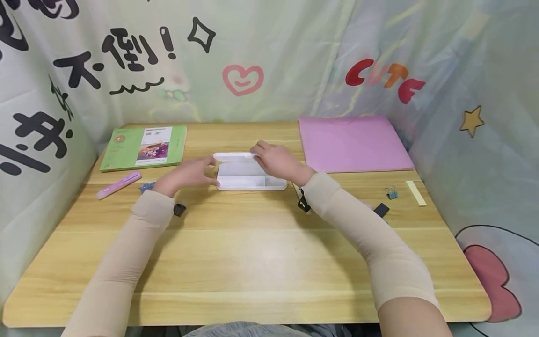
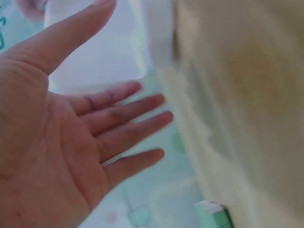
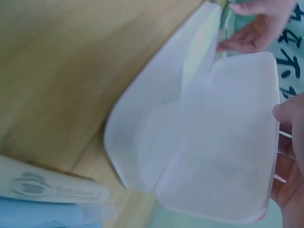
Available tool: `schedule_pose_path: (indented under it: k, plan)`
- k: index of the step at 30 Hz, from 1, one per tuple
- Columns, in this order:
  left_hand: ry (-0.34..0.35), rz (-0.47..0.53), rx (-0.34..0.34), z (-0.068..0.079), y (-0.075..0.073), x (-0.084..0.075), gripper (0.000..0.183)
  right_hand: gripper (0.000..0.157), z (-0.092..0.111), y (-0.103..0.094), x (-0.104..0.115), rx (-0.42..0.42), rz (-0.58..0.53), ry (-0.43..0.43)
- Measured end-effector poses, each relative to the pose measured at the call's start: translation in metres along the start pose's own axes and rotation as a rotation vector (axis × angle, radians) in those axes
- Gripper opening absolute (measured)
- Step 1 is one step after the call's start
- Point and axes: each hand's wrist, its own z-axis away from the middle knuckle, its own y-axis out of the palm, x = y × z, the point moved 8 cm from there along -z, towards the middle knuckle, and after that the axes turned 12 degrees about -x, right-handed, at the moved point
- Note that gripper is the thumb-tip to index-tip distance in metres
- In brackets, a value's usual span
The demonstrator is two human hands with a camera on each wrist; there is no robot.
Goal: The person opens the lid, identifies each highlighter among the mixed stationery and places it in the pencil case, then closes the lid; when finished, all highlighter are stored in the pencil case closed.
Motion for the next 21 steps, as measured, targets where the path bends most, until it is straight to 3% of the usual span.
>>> schedule_pose_path:
  k: [4, 10, 15, 21]
  plan:
    - [0.086, -0.03, 0.014, -0.004, 0.008, -0.005, 0.085, 0.02, -0.009, 0.001, -0.017, 0.023, -0.064, 0.135]
    - [0.029, -0.074, 0.091, -0.008, 0.018, 0.001, 0.09, 0.02, -0.018, 0.009, -0.039, 0.042, -0.12, 0.296]
    - [0.005, -0.035, 0.165, -0.011, 0.018, -0.001, 0.088, 0.025, -0.023, 0.011, -0.048, 0.015, -0.082, 0.299]
    - [-0.012, -0.014, 0.19, -0.014, 0.017, -0.001, 0.088, 0.047, -0.012, 0.012, -0.052, 0.069, 0.027, 0.263]
